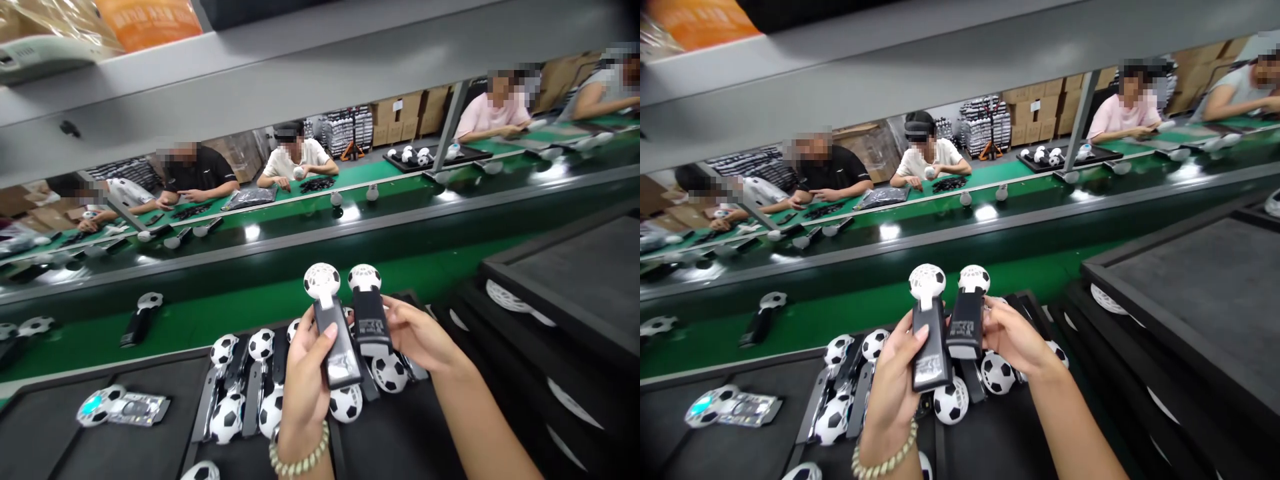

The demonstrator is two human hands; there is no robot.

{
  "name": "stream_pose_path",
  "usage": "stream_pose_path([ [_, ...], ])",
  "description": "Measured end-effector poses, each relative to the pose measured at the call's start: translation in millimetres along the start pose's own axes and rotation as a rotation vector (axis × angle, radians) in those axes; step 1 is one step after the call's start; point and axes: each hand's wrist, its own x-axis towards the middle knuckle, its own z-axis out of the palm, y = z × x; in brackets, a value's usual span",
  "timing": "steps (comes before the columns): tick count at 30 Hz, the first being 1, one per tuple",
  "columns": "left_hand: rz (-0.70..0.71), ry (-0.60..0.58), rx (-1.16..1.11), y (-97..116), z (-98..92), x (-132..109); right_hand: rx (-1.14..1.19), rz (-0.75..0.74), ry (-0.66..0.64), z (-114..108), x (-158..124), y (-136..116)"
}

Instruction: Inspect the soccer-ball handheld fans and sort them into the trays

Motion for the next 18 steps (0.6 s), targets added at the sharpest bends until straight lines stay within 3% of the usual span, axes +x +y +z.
stream_pose_path([
  [4, -0.001, -0.012, 0.054, -3.2, 0.2, 0.9, -0.041, -0.034, -0.002, -2.2, -6.5, -1.7],
  [8, -0.028, -0.049, -0.127, -2.9, -0.1, 2.1, -0.062, -0.028, 0.009, -2.4, -8.3, -4.0],
  [13, -0.06, 0.076, -0.231, -0.8, -1.6, 8.6, 0.132, 0.024, 0.106, 0.9, 3.8, 4.5],
  [18, -0.124, 0.078, -0.299, 2.1, -0.4, 9.5, 0.258, 0.041, 0.077, 6.7, 12.9, 13.0],
])
